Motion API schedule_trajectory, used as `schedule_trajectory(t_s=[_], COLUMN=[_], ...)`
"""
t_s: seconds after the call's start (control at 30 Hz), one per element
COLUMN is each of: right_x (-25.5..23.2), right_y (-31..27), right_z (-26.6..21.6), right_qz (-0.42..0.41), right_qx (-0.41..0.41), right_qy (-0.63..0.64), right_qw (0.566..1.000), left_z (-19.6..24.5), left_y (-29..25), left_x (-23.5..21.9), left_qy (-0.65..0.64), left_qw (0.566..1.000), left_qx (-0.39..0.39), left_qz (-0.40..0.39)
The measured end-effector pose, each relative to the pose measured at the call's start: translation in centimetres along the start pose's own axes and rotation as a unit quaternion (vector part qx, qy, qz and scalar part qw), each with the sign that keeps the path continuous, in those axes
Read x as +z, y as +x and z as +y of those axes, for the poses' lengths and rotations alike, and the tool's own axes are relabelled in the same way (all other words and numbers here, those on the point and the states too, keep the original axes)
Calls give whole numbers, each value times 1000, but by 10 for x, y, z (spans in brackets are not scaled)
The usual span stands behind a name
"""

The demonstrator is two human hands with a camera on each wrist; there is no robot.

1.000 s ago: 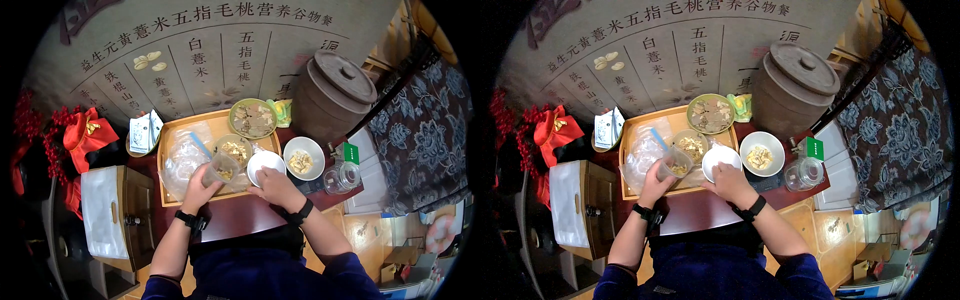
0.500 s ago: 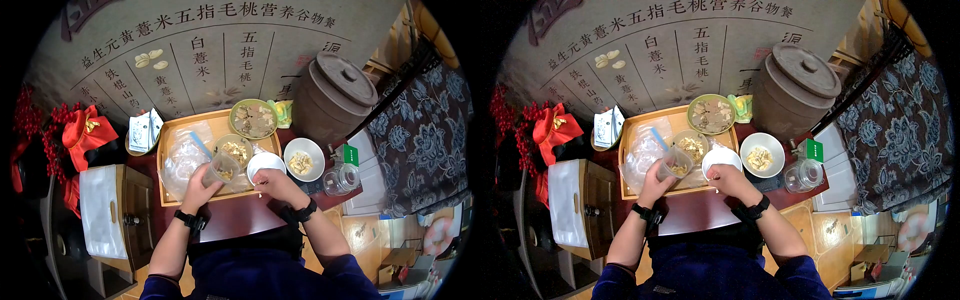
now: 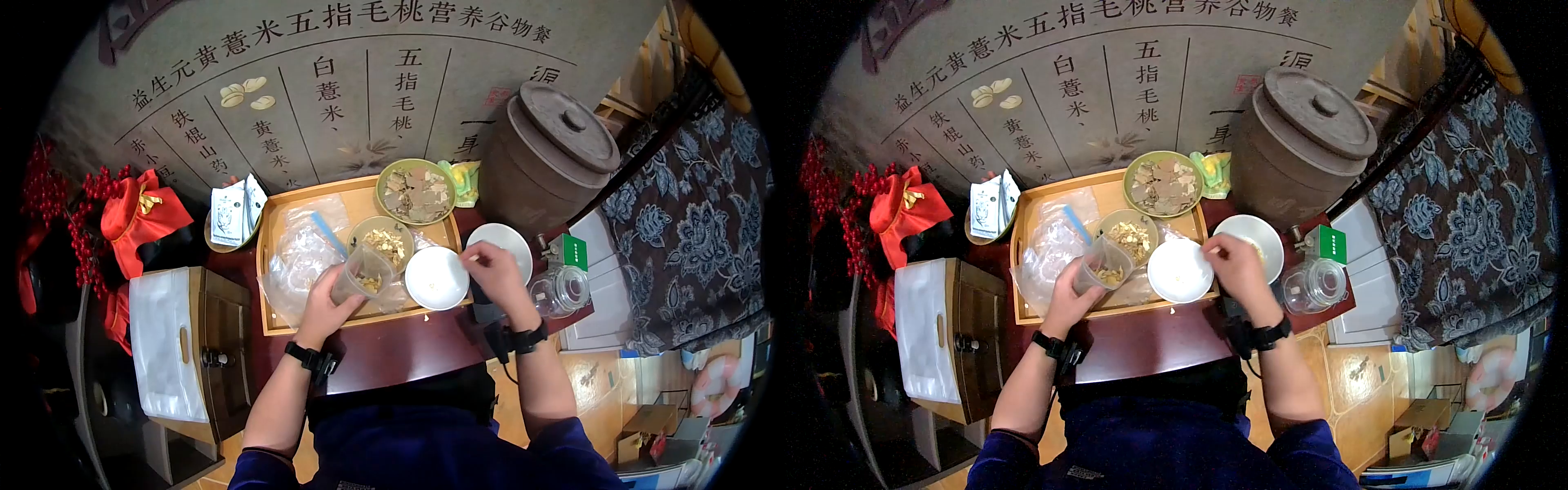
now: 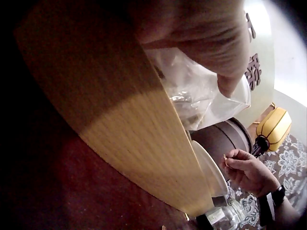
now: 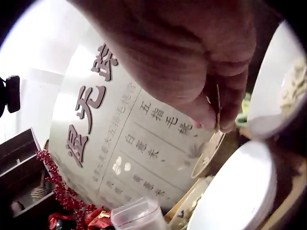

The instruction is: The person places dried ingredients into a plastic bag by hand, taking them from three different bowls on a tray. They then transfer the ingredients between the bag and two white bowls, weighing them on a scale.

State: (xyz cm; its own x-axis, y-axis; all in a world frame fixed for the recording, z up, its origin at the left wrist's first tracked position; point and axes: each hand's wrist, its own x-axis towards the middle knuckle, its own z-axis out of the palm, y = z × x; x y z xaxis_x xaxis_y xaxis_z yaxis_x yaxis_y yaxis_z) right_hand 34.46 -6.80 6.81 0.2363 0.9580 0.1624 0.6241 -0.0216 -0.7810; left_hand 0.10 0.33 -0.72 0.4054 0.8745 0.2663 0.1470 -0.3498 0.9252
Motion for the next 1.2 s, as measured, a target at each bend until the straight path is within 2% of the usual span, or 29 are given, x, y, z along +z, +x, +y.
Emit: schedule_trajectory(t_s=[0.07, 0.17, 0.2, 0.3, 0.37, 0.43, 0.5, 0.53, 0.63, 0.67, 0.8, 0.87, 0.9, 0.97, 1.03, 1.1, 1.17, 1.2], right_x=[-17, -27, -27, -10, -5, 15, 27, 36, 62, 64, 54, 44, 39, 28, 21, 17, 18, 19], right_y=[2, 3, 0, -6, -11, -27, -40, -51, -58, -60, -62, -63, -63, -62, -59, -57, -52, -51], right_z=[3, 15, 17, 22, 7, -11, -28, -35, -20, -21, -34, -39, -43, -48, -36, -22, 6, 7], right_qz=[44, 45, 43, 50, 28, -72, -162, -157, -130, -97, -84, 0, 0, 68, 88, 148, 179, 197], right_qx=[-12, -9, -30, -71, -39, -128, -150, -168, -188, -212, -202, -232, -232, -206, -191, -14, 89, 99], right_qy=[-25, -88, -144, -142, -132, -96, -181, -262, -299, -302, -299, -231, -231, -177, -146, -7, 185, 277], right_qw=[999, 995, 988, 986, 990, 985, 958, 937, 926, 924, 929, 945, 945, 960, 967, 989, 962, 935], left_z=[1, -3, -4, -3, 1, -1, -2, -2, 2, 4, 1, 0, 0, 1, 3, 5, 5, 5], left_y=[0, -1, -1, -1, -1, -1, -1, -1, -1, -1, -1, 0, 0, 0, 0, 0, -1, -1], left_x=[0, 0, 0, -1, -1, -1, -1, -1, 0, 0, 1, 0, 0, 0, 0, 0, 0, 0], left_qy=[4, 0, 0, 0, -4, -4, -3, -5, -5, -2, -21, -13, -14, 0, -3, -6, -14, -13], left_qw=[1000, 1000, 1000, 1000, 1000, 1000, 1000, 1000, 1000, 1000, 999, 1000, 1000, 1000, 1000, 1000, 1000, 1000], left_qx=[-7, -9, -9, -13, -25, -26, -27, -26, -27, -30, -27, -18, -18, -15, -17, -19, -21, -21], left_qz=[3, 2, 1, 4, 1, -1, -3, -3, 1, 5, 5, -1, -2, -1, 1, 3, 4, 4])
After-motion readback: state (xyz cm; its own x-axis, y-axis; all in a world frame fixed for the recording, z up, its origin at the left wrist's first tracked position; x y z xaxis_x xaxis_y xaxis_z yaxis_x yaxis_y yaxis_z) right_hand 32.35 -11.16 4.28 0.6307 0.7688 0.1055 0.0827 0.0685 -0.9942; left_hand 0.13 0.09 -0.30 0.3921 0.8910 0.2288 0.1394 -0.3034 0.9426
